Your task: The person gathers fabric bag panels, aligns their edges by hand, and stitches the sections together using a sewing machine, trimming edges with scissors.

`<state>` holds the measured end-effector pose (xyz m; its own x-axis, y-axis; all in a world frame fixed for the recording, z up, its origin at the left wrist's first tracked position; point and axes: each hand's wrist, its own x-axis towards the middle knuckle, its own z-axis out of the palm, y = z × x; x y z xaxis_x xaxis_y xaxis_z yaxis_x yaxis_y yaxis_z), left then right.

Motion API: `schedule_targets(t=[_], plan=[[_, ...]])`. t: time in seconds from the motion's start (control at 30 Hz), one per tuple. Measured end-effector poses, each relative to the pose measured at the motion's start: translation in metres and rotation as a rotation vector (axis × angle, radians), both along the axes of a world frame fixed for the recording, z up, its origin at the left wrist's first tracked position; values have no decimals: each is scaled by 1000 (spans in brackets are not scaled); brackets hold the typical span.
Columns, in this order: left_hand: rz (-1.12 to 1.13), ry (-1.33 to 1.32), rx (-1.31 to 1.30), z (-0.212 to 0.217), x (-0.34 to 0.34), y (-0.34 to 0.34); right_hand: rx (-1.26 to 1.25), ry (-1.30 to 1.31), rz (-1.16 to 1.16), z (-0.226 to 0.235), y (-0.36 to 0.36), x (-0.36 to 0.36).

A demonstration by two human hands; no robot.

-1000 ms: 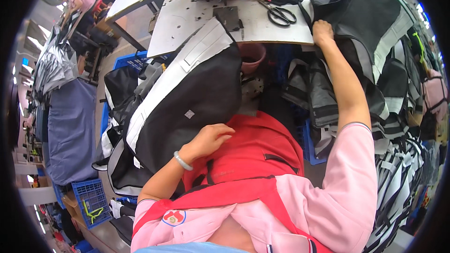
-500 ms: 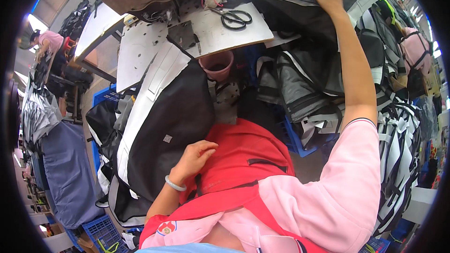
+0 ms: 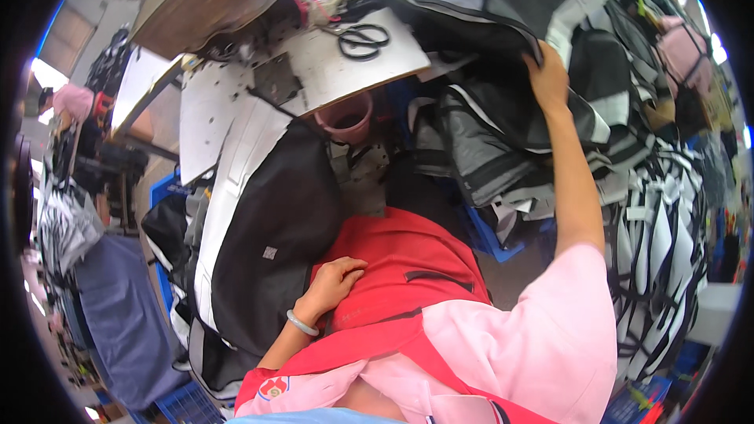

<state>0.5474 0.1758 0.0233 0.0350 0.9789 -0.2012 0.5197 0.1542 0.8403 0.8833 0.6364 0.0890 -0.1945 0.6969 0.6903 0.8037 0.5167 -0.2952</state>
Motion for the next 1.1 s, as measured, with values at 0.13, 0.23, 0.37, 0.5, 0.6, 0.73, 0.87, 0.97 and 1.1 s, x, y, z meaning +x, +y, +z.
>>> schedule_targets(t=[0.13, 0.23, 0.37, 0.5, 0.6, 0.73, 0.87, 0.97, 1.1], plan=[[-92, 42, -14, -1, 7, 13, -121, 300, -13, 28, 48, -82], [-87, 44, 11, 1, 16, 18, -116, 332, 165, 41, 59, -145], [-29, 58, 27, -2, 18, 11, -141, 343, 53, -19, 58, -157], [52, -1, 25, -1, 8, 1, -294, 153, 0, -104, 67, -91], [104, 2, 30, 1, -12, -10, -117, 73, 71, -77, 43, -84], [227, -14, 121, 25, -37, -18, 73, 395, 191, -15, -54, -144], [260, 3, 252, 62, -49, 3, -401, 352, 624, 0, -139, -228], [279, 12, 311, 79, -50, 13, -404, 288, 909, -22, -153, -302], [310, 233, 473, 99, -58, 6, -405, 155, 958, -32, -164, -373]])
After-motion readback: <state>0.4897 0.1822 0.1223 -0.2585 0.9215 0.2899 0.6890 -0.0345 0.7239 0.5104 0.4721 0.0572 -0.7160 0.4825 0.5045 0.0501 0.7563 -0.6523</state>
